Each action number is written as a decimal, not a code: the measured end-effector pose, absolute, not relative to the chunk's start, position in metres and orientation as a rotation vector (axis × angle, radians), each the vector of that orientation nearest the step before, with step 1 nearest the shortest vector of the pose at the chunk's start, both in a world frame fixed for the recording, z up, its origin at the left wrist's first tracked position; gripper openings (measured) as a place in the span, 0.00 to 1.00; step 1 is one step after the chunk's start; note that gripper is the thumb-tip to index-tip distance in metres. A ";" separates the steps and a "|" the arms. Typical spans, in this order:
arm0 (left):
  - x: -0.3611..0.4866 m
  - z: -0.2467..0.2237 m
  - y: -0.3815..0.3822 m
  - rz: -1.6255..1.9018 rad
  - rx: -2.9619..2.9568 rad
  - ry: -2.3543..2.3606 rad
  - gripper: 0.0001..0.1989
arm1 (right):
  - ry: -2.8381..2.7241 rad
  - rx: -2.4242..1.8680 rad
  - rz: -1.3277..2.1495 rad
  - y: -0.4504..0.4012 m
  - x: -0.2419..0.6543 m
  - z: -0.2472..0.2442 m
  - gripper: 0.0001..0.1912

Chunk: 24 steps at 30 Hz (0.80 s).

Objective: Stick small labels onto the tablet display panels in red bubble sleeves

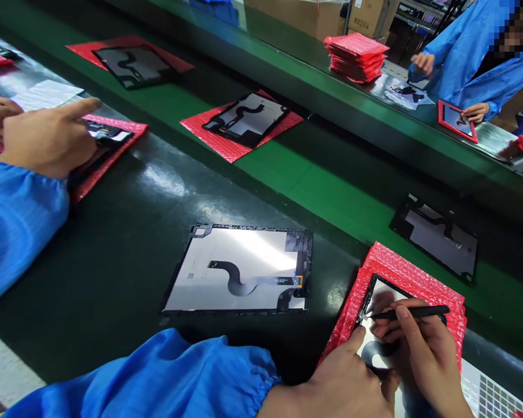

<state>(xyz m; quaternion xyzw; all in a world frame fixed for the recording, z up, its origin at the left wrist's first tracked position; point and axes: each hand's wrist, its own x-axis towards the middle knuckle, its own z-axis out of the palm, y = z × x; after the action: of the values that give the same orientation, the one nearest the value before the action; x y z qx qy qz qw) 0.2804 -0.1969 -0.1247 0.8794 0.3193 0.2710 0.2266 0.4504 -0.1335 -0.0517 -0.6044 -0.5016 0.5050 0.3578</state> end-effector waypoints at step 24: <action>0.240 -0.040 -0.146 0.507 2.495 0.710 0.09 | -1.091 -1.302 1.157 -0.126 0.437 -0.051 0.23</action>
<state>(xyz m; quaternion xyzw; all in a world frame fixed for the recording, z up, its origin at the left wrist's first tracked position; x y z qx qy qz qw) 0.2397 -0.1457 -0.0402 0.9147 0.2604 0.1860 0.2468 0.4371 -0.1259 -0.0506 -0.5422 -0.4546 0.4818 0.5170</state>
